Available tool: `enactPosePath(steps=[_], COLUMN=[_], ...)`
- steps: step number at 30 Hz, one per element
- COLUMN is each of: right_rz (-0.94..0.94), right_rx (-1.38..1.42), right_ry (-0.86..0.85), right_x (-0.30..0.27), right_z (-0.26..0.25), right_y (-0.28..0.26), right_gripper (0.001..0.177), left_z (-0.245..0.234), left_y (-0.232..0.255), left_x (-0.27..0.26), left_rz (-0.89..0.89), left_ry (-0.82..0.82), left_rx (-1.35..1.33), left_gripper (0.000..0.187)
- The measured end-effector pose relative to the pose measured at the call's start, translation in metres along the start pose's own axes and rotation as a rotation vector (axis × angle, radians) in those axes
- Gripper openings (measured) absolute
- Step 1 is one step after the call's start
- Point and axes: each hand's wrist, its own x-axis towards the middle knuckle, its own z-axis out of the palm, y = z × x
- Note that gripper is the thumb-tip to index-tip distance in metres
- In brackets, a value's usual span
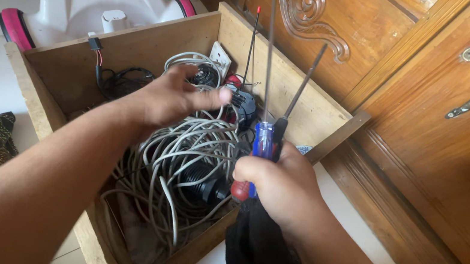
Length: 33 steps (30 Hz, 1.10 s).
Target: The person wipes two screwdrivers with a dark cloth, then removes tangled cables and small electronic items from a wooden drawer, wiping each item before placing them aside. The person also wipes a power strip and a coiled white cable before setting them down.
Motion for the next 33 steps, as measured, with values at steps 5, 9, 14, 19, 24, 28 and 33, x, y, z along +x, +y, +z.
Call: enactPosePath(steps=[5,9,14,19,24,28,33], right_rz=[0.072,0.061,0.049,0.097,0.104,0.124,0.135], right_rx=[-0.2,-0.213,-0.224,-0.287,-0.276,-0.342,-0.332], right_ry=[0.153,0.199,0.153,0.224,0.209,0.23,0.213], right_x=[0.004,0.006,0.008,0.011,0.013,0.014,0.01], right_z=[0.001,0.0,-0.001,-0.003,-0.005,-0.003,-0.003], right_y=[-0.004,-0.003,-0.001,0.0,0.0,-0.003,-0.005], right_gripper=[0.016,0.023,0.025,0.027,0.027,0.025,0.024], left_z=[-0.005,-0.003,0.001,-0.003,-0.002,0.019,0.024], left_y=[-0.025,-0.049,-0.07,-0.079,-0.062,-0.047,-0.041], left_x=[0.021,0.042,0.054,0.042,0.02,0.001,-0.004], left_rz=[-0.118,-0.151,-0.151,-0.184,-0.246,-0.307,-0.318], left_ry=[-0.041,-0.13,-0.041,-0.024,-0.112,-0.206,-0.126], left_rx=[0.845,0.881,0.814,0.738,0.754,1.013,1.044], left_gripper=[0.166,0.17,0.141,0.148,0.162,0.171,0.139])
